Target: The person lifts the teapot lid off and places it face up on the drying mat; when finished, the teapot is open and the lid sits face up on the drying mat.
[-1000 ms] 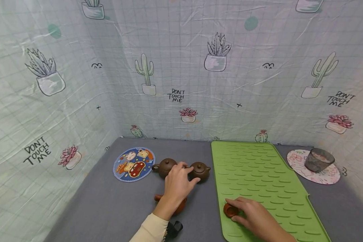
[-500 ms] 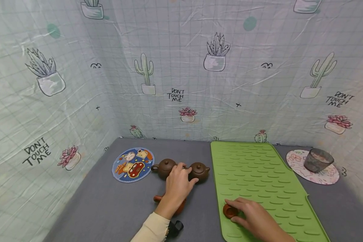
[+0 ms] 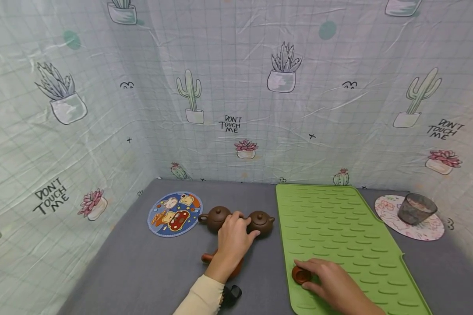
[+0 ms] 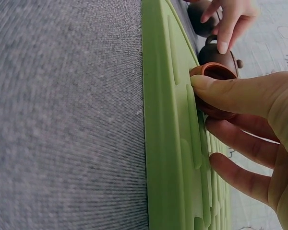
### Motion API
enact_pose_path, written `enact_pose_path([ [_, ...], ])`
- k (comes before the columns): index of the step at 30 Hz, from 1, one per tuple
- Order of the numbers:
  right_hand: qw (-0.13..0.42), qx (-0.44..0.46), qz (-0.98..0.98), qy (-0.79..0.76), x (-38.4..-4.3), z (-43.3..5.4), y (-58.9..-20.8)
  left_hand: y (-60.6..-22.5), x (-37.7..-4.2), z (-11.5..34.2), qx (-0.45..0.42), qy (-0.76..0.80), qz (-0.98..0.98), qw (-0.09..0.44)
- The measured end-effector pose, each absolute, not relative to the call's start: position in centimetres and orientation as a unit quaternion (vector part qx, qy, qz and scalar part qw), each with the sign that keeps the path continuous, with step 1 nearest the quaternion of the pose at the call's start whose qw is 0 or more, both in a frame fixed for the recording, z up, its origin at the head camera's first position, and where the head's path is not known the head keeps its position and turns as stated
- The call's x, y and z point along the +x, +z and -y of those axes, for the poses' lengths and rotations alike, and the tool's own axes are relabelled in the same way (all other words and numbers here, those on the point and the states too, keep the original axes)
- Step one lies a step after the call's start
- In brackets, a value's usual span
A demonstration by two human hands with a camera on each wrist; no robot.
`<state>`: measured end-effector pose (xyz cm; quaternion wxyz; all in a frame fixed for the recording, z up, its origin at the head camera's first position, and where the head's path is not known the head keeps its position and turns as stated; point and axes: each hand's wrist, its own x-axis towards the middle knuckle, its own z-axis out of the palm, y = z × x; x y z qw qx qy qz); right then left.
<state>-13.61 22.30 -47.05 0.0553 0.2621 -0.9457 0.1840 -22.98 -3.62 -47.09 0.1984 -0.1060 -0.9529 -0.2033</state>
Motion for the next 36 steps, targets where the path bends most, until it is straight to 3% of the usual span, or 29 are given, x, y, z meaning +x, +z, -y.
enact_pose_path([
  [16,0.029,0.255,0.950,0.181,-13.7,-22.2,-46.9,-47.3,-22.8,3.7,-0.104,-0.204,0.950,0.210],
  [30,0.041,0.272,0.947,0.167,-14.1,-22.4,-46.6,-46.8,-23.0,3.3,-0.106,-0.190,0.953,0.211],
  [36,0.011,0.267,0.948,0.173,-14.4,-22.5,-45.9,-46.6,-23.0,3.1,-0.095,-0.194,0.954,0.209],
])
